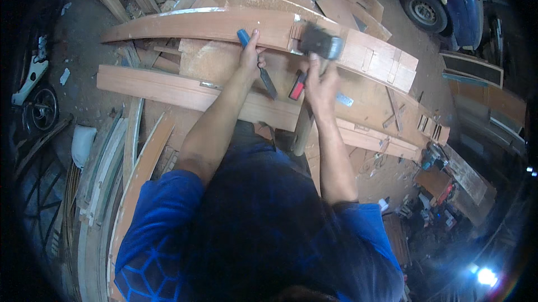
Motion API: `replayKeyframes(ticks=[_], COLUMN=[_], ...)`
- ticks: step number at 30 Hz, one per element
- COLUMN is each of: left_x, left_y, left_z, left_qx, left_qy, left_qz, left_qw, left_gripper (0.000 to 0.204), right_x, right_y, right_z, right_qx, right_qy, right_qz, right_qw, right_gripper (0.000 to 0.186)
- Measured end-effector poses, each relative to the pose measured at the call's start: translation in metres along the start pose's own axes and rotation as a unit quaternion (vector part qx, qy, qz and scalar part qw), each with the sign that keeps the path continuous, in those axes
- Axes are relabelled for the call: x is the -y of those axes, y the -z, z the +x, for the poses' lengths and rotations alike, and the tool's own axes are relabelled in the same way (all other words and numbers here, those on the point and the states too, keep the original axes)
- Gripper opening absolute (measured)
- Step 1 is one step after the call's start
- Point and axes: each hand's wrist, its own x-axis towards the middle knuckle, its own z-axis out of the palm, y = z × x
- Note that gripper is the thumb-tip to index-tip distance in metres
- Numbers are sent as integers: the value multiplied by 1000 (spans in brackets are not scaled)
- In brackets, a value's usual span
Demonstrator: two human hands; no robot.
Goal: The person uses a chisel and a wooden mallet to carve and shape a long, curved piece of wood on a workbench. They repeatedly position the chisel against the wood and strike it with the mallet to remove material, occasionally adjusting the wood's position to work on different sections.
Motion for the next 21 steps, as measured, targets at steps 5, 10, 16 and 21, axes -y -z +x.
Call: replayKeyframes(ticks=[5,10,16,21], left_x=[0,8,6,5], left_y=[-5,-10,-5,-11], left_z=[-3,-4,1,-4], left_qx=[-8,-30,-30,-12], left_qy=[4,0,-6,4], left_qz=[-8,-18,-16,-26], left_qw=[1000,999,999,1000], left_gripper=[60,59,54,56], right_x=[26,-5,29,-7], right_y=[23,14,25,11], right_z=[6,28,23,25], right_qx=[36,73,3,97], right_qy=[-117,-153,-124,-211], right_qz=[7,-39,40,41], right_qw=[992,985,991,972], right_gripper=[42,39,34,38])
